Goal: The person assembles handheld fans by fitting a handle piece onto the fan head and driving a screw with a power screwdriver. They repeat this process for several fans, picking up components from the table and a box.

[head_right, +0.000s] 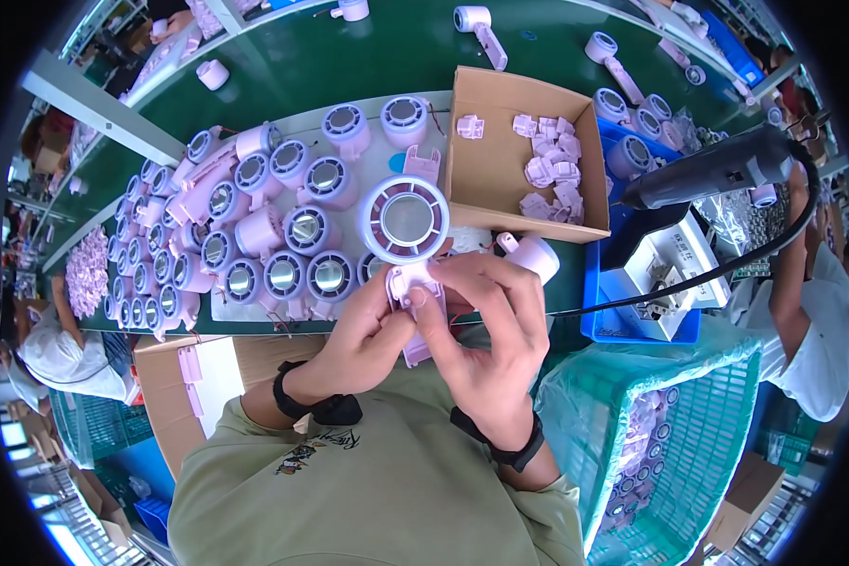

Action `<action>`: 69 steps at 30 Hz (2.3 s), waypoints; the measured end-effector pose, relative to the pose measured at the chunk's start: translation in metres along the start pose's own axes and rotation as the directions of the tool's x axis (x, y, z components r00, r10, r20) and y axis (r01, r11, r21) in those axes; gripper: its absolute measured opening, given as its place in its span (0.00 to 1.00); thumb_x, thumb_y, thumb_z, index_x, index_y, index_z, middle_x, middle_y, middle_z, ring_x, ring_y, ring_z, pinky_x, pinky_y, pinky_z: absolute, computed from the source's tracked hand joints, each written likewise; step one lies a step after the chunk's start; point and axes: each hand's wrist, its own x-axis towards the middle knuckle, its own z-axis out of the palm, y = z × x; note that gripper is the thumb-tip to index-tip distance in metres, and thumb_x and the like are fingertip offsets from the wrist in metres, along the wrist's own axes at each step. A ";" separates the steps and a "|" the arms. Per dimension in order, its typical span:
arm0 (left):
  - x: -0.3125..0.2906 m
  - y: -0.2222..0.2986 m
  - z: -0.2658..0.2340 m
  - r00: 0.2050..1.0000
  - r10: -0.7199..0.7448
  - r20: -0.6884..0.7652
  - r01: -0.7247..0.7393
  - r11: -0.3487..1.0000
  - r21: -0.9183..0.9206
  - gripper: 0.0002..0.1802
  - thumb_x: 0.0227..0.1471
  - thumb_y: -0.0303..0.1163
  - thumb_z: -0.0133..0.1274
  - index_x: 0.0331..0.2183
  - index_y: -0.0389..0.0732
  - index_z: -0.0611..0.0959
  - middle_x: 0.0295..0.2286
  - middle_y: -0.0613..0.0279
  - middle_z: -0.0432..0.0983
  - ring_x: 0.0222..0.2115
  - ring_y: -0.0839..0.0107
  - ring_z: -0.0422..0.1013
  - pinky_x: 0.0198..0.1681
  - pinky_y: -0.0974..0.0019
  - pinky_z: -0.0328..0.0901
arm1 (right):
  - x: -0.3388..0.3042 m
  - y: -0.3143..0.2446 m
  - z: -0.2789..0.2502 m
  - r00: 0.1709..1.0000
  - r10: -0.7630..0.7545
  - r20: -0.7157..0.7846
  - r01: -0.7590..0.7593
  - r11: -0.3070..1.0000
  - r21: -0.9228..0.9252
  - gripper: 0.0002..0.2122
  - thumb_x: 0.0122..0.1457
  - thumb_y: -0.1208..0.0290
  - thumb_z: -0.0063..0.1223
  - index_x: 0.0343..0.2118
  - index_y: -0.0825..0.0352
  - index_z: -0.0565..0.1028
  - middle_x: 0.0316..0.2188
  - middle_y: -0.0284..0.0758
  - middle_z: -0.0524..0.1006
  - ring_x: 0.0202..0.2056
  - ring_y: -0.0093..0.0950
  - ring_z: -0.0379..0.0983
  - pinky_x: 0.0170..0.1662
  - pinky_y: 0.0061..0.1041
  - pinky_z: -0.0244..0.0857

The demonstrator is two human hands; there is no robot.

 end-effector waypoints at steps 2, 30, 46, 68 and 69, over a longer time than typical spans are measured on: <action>-0.002 -0.008 -0.005 0.998 -0.028 0.048 0.030 0.998 -0.048 0.21 0.58 0.23 0.41 0.53 0.33 0.64 0.43 0.57 0.72 0.41 0.74 0.69 0.43 0.70 0.64 | -0.004 0.004 0.000 1.000 0.006 0.007 -0.006 1.000 0.018 0.11 0.49 0.79 0.62 0.37 0.71 0.76 0.36 0.40 0.75 0.36 0.29 0.74 0.38 0.23 0.69; 0.009 0.020 -0.027 0.995 0.018 -0.099 -0.060 0.895 -0.443 0.20 0.62 0.43 0.37 0.40 0.35 0.72 0.43 0.41 0.75 0.42 0.52 0.74 0.49 0.53 0.67 | 0.030 0.032 -0.028 0.908 0.028 -0.419 -0.111 0.978 -0.176 0.30 0.51 0.67 0.64 0.54 0.70 0.62 0.56 0.43 0.61 0.56 0.34 0.58 0.57 0.31 0.52; 0.004 0.015 -0.005 0.916 -0.365 0.166 0.379 0.653 -0.655 0.21 0.61 0.42 0.37 0.39 0.32 0.74 0.25 0.49 0.76 0.20 0.60 0.75 0.25 0.64 0.70 | 0.036 0.055 -0.117 0.563 -0.004 -0.826 0.260 0.950 0.172 0.11 0.57 0.80 0.53 0.42 0.75 0.70 0.16 0.31 0.69 0.18 0.17 0.63 0.22 0.18 0.60; 0.026 -0.013 0.051 0.767 -0.494 0.409 0.640 0.630 -0.440 0.21 0.58 0.42 0.38 0.36 0.31 0.73 0.18 0.57 0.70 0.10 0.69 0.65 0.15 0.69 0.61 | 0.027 0.039 -0.127 0.580 -0.039 -0.814 0.281 0.947 0.155 0.10 0.55 0.83 0.50 0.41 0.73 0.70 0.12 0.28 0.63 0.12 0.15 0.56 0.16 0.16 0.50; 0.025 -0.013 0.050 0.767 -0.495 0.408 0.639 0.637 -0.430 0.21 0.58 0.41 0.38 0.36 0.31 0.74 0.18 0.57 0.70 0.10 0.69 0.66 0.15 0.69 0.61 | 0.030 0.046 -0.129 0.574 -0.041 -0.818 0.277 0.950 0.146 0.10 0.55 0.83 0.50 0.41 0.73 0.70 0.12 0.28 0.63 0.12 0.15 0.56 0.16 0.16 0.50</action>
